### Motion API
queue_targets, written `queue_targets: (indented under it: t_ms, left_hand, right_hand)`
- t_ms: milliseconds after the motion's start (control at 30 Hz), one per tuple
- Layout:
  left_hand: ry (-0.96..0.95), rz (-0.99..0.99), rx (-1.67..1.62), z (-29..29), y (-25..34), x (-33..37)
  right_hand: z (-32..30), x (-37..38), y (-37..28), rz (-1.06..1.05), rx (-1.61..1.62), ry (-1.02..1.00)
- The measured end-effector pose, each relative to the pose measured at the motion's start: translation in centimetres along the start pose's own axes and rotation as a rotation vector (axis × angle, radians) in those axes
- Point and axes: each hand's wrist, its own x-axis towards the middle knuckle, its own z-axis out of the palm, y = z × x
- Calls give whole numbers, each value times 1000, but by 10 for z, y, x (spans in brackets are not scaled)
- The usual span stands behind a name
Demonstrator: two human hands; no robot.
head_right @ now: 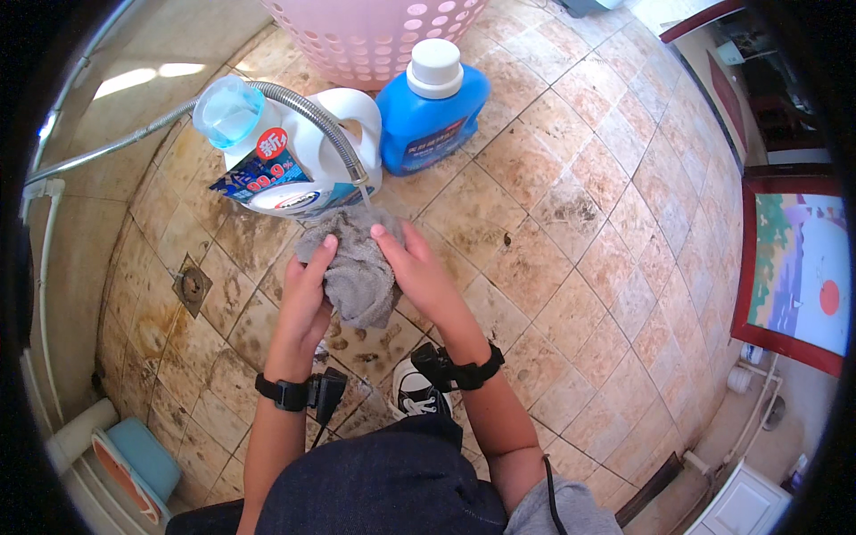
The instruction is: The person rinses a grey cloth under a running faucet by hand. They hold the cloth in the stream and squeeze it repeatedly.
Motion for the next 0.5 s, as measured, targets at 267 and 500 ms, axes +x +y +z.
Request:
queue_targets:
  t_ms: [267, 500]
  left_hand:
    - [-56, 75, 60, 5, 0, 4]
    - [-82, -20, -3, 18, 2, 12]
  right_hand:
    - [-7, -11, -5, -121, -27, -131]
    - [-22, -3, 21, -157, 117, 14]
